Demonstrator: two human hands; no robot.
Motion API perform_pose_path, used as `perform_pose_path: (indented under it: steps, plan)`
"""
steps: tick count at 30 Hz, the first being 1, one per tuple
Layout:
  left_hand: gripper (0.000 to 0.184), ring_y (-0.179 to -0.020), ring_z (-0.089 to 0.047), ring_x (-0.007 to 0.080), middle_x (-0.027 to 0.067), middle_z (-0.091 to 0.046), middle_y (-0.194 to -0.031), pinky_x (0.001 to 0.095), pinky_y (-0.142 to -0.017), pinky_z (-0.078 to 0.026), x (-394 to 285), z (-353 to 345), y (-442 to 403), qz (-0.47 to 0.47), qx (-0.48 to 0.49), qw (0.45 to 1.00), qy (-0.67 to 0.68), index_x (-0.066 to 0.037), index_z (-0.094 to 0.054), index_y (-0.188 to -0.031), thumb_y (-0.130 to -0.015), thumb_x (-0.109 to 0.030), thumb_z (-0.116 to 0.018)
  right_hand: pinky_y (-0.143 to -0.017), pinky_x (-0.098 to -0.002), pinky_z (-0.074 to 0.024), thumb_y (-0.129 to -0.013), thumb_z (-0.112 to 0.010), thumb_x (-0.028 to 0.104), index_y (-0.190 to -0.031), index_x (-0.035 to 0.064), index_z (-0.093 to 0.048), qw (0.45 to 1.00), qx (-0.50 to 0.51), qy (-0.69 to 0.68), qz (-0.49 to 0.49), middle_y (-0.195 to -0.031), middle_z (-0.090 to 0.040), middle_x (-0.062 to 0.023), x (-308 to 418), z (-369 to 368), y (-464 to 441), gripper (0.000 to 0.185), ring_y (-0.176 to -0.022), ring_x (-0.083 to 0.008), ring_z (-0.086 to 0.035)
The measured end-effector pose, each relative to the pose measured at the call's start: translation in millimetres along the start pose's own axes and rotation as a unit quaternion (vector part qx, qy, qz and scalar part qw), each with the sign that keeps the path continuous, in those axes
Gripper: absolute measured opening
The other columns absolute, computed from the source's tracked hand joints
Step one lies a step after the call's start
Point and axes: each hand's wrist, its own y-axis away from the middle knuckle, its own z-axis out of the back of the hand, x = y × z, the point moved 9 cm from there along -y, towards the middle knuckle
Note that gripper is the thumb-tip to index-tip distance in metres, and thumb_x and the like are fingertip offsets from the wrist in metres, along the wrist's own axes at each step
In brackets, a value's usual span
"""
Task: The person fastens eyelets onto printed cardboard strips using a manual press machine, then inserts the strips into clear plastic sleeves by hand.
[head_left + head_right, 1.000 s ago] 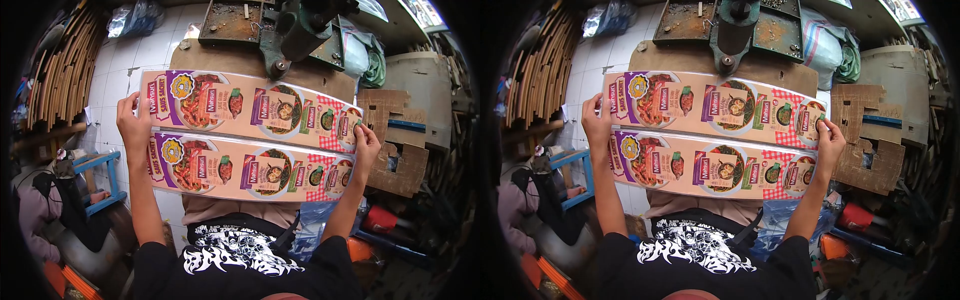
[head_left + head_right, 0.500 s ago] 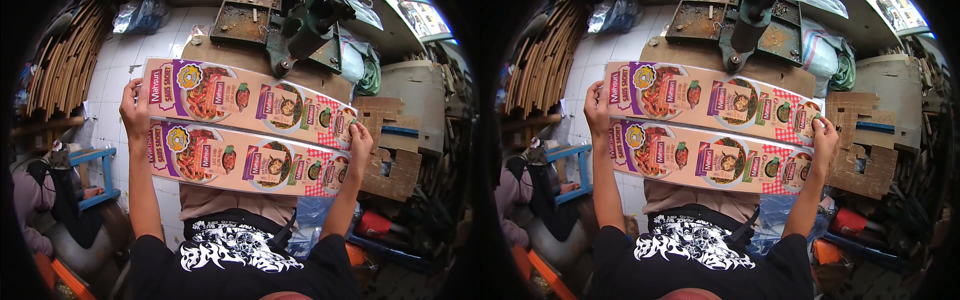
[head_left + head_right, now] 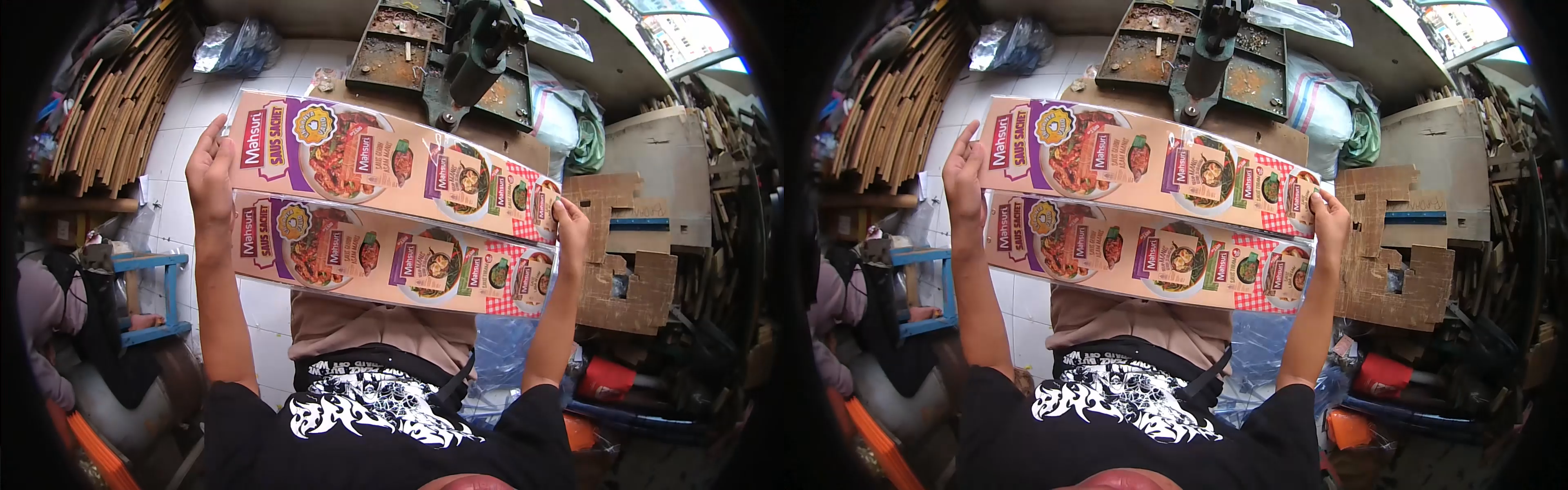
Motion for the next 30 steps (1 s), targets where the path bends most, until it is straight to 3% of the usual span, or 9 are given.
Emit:
perform_pose_path:
  steps: [5,13,17,19,23,25,26,28,30]
  plan:
    - [0.046,-0.1,-0.067,0.0181,0.0213,-0.062,-0.121,0.0285,-0.088,-0.054,-2,1,17,0.08,0.042,0.994,0.06,0.008,-0.038,-0.143,-0.101,-0.008,-0.045,-0.071,-0.0216,-0.0522,-0.096,-0.063,0.013,-0.115,-0.0087,-0.066,1.0,0.021,-0.015,-0.016,-0.098,-0.071,-0.0083,3,5,-9,0.029,-0.08,-0.0086,-0.065]
    - [0.044,-0.104,-0.066,0.0172,0.0187,-0.064,-0.12,0.0285,-0.09,-0.054,12,-6,77,0.107,0.072,0.982,0.139,0.012,-0.043,-0.137,-0.1,-0.01,-0.052,-0.071,-0.0217,-0.0524,-0.096,-0.063,0.012,-0.106,-0.0056,-0.066,0.997,0.008,-0.07,0.02,-0.093,-0.07,-0.0069,11,82,18,0.021,-0.078,-0.0087,-0.065]
    - [0.042,-0.108,-0.063,0.0146,0.0157,-0.064,-0.123,0.0264,-0.094,-0.05,14,-29,103,0.111,0.092,0.983,0.115,0.01,-0.047,-0.137,-0.1,-0.01,-0.05,-0.07,-0.0202,-0.0507,-0.096,-0.065,0.013,-0.103,-0.0037,-0.066,0.996,-0.054,-0.068,0.011,-0.091,-0.07,-0.0052,-14,165,62,0.018,-0.077,-0.0086,-0.065]
    - [0.041,-0.111,-0.06,0.0133,0.0143,-0.063,-0.124,0.0256,-0.097,-0.047,7,-53,106,0.113,0.154,0.974,0.122,0.009,-0.048,-0.138,-0.101,-0.01,-0.048,-0.058,-0.0175,-0.0457,-0.096,-0.065,0.016,-0.1,-0.0004,-0.066,0.987,-0.155,-0.054,0.0,-0.083,-0.069,-0.0021,-16,194,94,0.017,-0.067,-0.0046,-0.06]
    - [0.039,-0.11,-0.059,0.0124,0.0127,-0.064,-0.122,0.0246,-0.096,-0.045,2,-81,105,0.085,0.203,0.972,0.077,0.007,-0.049,-0.138,-0.102,-0.008,-0.045,-0.056,-0.0184,-0.0465,-0.096,-0.064,0.018,-0.1,0.002,-0.066,0.98,-0.186,-0.077,-0.003,-0.08,-0.067,0.0005,-12,228,143,0.017,-0.063,-0.0061,-0.06]
    - [0.038,-0.109,-0.059,0.0122,0.0115,-0.065,-0.12,0.0238,-0.095,-0.045,0,-88,105,0.06,0.201,0.976,0.05,0.007,-0.05,-0.137,-0.101,-0.006,-0.045,-0.048,-0.0167,-0.0358,-0.095,-0.065,0.021,-0.1,0.0054,-0.066,0.967,-0.252,-0.042,-0.019,-0.069,-0.057,0.0058,-4,238,169,0.017,-0.054,-0.0025,-0.048]
    - [0.036,-0.108,-0.059,0.012,0.0103,-0.066,-0.117,0.023,-0.094,-0.045,-6,-92,103,0.035,0.196,0.98,0.024,0.006,-0.052,-0.135,-0.101,-0.005,-0.046,-0.048,-0.0167,-0.0358,-0.095,-0.065,0.021,-0.1,0.0054,-0.066,0.965,-0.259,-0.043,-0.017,-0.069,-0.057,0.0058,-9,246,175,0.017,-0.054,-0.0025,-0.048]
    - [0.033,-0.104,-0.061,0.0121,0.01,-0.067,-0.113,0.0237,-0.091,-0.046,-17,-96,104,0.041,0.222,0.974,-0.018,0.003,-0.053,-0.133,-0.101,-0.004,-0.048,-0.049,-0.0176,-0.0309,-0.096,-0.065,0.025,-0.1,0.008,-0.065,0.948,-0.303,-0.086,0.049,-0.068,-0.051,0.0068,-16,261,181,0.018,-0.055,-0.0017,-0.043]
    - [0.037,-0.105,-0.06,0.0111,0.0118,-0.066,-0.114,0.0237,-0.088,-0.046,-39,-96,105,-0.051,0.191,0.98,-0.04,0.005,-0.045,-0.138,-0.103,-0.006,-0.048,-0.054,-0.0187,-0.0373,-0.098,-0.062,0.025,-0.104,0.0043,-0.065,0.888,-0.413,-0.169,0.111,-0.073,-0.057,0.0051,9,255,204,0.022,-0.061,-0.0045,-0.051]
